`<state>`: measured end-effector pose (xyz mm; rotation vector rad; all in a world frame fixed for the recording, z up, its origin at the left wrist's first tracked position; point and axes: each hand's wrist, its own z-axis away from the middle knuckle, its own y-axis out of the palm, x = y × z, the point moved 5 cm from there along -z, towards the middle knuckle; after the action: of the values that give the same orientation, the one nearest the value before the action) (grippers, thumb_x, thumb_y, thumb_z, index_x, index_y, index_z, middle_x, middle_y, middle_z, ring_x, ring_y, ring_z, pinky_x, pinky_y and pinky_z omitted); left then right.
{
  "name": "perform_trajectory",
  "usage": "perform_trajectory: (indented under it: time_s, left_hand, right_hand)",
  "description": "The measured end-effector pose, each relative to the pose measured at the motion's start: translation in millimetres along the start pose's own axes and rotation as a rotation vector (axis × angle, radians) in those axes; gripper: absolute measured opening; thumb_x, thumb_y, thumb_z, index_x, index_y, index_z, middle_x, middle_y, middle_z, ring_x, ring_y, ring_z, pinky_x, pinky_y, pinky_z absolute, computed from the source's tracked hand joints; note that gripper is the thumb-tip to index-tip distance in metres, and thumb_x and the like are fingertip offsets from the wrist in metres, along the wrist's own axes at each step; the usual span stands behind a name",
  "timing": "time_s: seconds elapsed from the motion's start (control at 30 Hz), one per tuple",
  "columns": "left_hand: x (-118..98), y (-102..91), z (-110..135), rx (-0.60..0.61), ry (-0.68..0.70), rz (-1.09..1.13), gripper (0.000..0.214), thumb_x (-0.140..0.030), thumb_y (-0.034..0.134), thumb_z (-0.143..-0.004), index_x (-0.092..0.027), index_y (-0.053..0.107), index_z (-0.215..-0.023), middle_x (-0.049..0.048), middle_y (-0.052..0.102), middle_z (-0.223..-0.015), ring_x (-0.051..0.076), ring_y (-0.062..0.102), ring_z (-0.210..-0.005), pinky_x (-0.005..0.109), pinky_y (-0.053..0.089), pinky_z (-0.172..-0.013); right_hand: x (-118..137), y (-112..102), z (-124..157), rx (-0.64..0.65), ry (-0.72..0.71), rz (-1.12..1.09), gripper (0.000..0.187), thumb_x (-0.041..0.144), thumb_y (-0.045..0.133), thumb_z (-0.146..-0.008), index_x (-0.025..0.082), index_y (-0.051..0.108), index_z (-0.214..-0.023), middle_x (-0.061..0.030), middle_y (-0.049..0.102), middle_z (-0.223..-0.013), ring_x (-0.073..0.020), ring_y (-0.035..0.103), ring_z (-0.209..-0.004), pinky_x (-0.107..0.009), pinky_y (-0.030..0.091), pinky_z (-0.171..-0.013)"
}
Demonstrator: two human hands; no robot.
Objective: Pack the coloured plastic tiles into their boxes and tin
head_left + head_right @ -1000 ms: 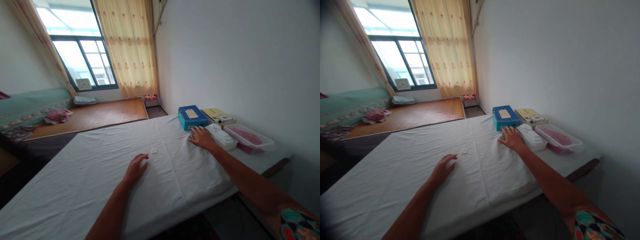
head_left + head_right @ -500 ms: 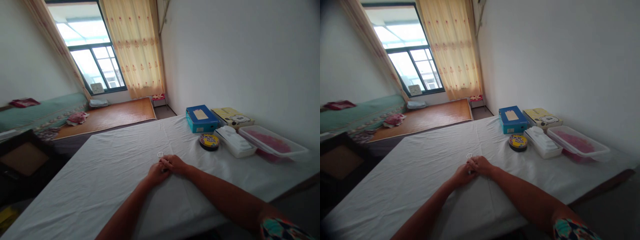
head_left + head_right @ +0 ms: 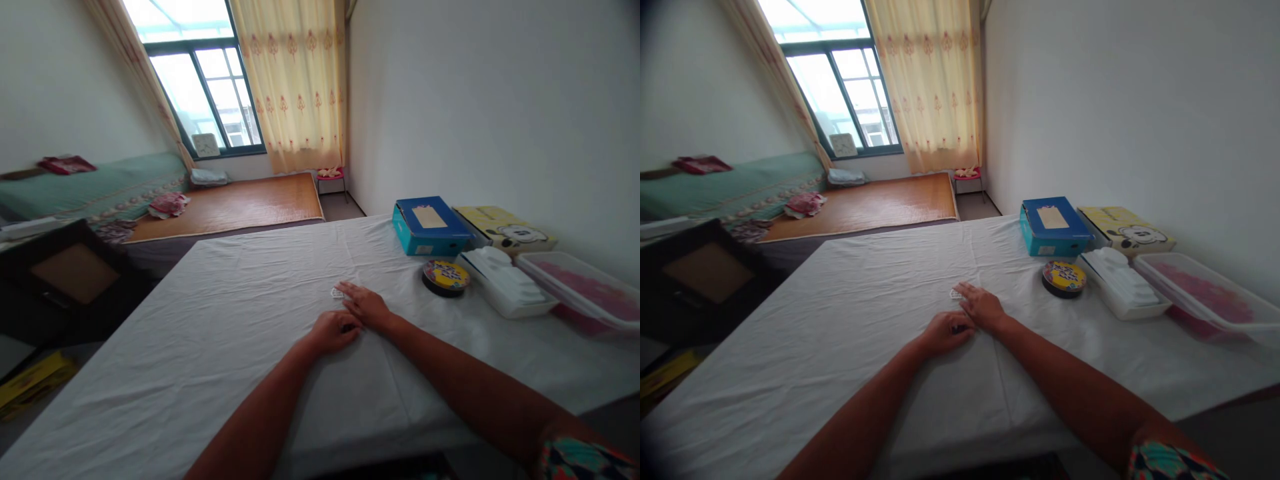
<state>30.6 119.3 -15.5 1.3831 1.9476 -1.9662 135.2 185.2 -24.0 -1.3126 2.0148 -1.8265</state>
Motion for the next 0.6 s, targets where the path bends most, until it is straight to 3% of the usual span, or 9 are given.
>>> perform_trajectory:
  time_s: [0.13, 0.27, 0.33, 0.43, 0.53, 0.6]
  left_hand:
    - [-1, 0.1, 1, -0.013, 0.048, 0.010, 0.019, -0.026, 0.055, -0.084, -0.021, 0.073, -0.088, 0.0031, 0.072, -0.086, 0.015, 0.063, -0.076, 0.024, 0.046, -0.073]
    - [1, -0.9, 1, -0.015, 0.021, 0.000, 0.019, -0.026, 0.056, -0.083, -0.021, 0.074, -0.090, 0.0021, 0.071, -0.082, 0.014, 0.061, -0.072, 0.023, 0.044, -0.070]
    - [3, -1.4, 2, -0.008, -0.004, -0.007, 0.020, -0.026, 0.056, -0.083, -0.022, 0.074, -0.092, 0.0012, 0.070, -0.082, 0.013, 0.060, -0.071, 0.022, 0.043, -0.069]
    - [4, -2.1, 2, -0.003, -0.014, -0.012, 0.021, -0.026, 0.056, -0.084, -0.022, 0.074, -0.094, 0.0003, 0.069, -0.082, 0.012, 0.060, -0.072, 0.021, 0.042, -0.068]
    - [5, -1.7, 1, -0.001, -0.010, -0.015, 0.021, -0.025, 0.055, -0.083, -0.022, 0.074, -0.094, 0.0002, 0.069, -0.083, 0.012, 0.060, -0.073, 0.021, 0.042, -0.068]
    - [6, -1.0, 1, 0.001, -0.011, -0.021, 0.021, -0.025, 0.055, -0.083, -0.022, 0.074, -0.094, 0.0002, 0.069, -0.083, 0.012, 0.060, -0.073, 0.021, 0.042, -0.068]
  right_hand:
    - [18, 5, -6, 0.156, 0.028, 0.256, 0.037, 0.041, 0.049, -0.095, 0.037, 0.054, -0.132, -0.0022, 0.045, -0.147, -0.0228, 0.056, -0.116, -0.033, 0.049, -0.086]
    - [16, -10, -1, 0.204, 0.146, 0.404, 0.026, 0.036, 0.045, -0.097, 0.025, 0.058, -0.117, -0.0086, 0.058, -0.122, -0.0193, 0.064, -0.097, -0.026, 0.049, -0.074]
    - [1, -25, 10, 0.241, 0.206, 0.472, 0.025, 0.033, 0.047, -0.096, 0.021, 0.057, -0.115, -0.0106, 0.060, -0.111, -0.0197, 0.065, -0.089, -0.026, 0.048, -0.070]
    - [-37, -58, 38, 0.227, 0.302, 0.578, 0.023, 0.029, 0.053, -0.092, 0.016, 0.058, -0.111, -0.0131, 0.062, -0.104, -0.0241, 0.064, -0.094, -0.029, 0.047, -0.073]
    - [-74, -87, 67, 0.159, 0.415, 0.701, 0.021, 0.027, 0.050, -0.093, 0.015, 0.061, -0.106, -0.0152, 0.064, -0.105, -0.0280, 0.061, -0.101, -0.032, 0.047, -0.075]
    - [-89, -95, 81, 0.149, 0.465, 0.736, 0.022, 0.026, 0.046, -0.095, 0.016, 0.062, -0.106, -0.0146, 0.064, -0.108, -0.0266, 0.063, -0.096, -0.031, 0.047, -0.071]
